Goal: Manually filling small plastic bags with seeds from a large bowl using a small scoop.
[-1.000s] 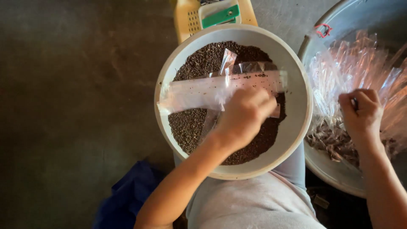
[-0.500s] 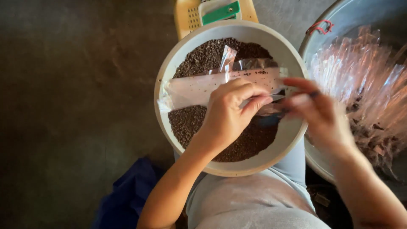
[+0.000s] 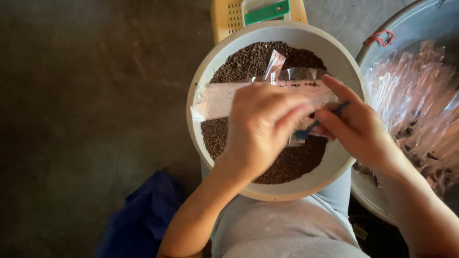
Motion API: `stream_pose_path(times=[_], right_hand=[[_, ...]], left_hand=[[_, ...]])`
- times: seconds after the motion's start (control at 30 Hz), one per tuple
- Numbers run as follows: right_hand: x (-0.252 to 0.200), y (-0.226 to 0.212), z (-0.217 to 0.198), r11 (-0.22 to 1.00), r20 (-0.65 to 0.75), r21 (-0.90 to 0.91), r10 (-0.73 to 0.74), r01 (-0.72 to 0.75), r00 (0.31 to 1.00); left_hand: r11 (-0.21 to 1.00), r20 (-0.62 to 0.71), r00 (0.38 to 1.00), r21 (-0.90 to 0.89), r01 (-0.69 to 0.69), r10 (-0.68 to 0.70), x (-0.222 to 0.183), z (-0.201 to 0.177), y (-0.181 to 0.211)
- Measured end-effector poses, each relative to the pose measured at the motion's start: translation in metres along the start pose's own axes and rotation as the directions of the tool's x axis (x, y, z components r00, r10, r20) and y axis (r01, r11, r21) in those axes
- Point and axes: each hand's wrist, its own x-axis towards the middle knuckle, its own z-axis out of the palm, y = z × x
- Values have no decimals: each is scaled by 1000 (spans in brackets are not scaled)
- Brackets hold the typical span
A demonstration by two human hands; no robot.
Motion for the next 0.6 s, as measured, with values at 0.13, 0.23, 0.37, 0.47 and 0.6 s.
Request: stream_pose_path(times=[0.13, 0.23, 0.37, 0.47, 0.6], right_hand=[[-4, 23, 14, 788, 56, 579, -293, 208, 954], [24, 22, 23, 825, 186, 526, -348, 206, 919], [49, 2, 52, 949, 353, -176, -187, 261, 917], [42, 43, 90, 854, 383, -270, -328, 444, 863], [30, 19, 53, 994, 319, 55, 68, -90, 945]], left_hand=[[985, 91, 995, -159, 66, -52, 1, -12, 37], [911, 126, 984, -380, 162, -122, 12, -49, 72], [842, 27, 975, -499, 206, -222, 9, -79, 95], [794, 24, 965, -563, 229, -262, 7, -73, 86], [840, 30, 950, -457, 291, -312, -25, -46, 53]])
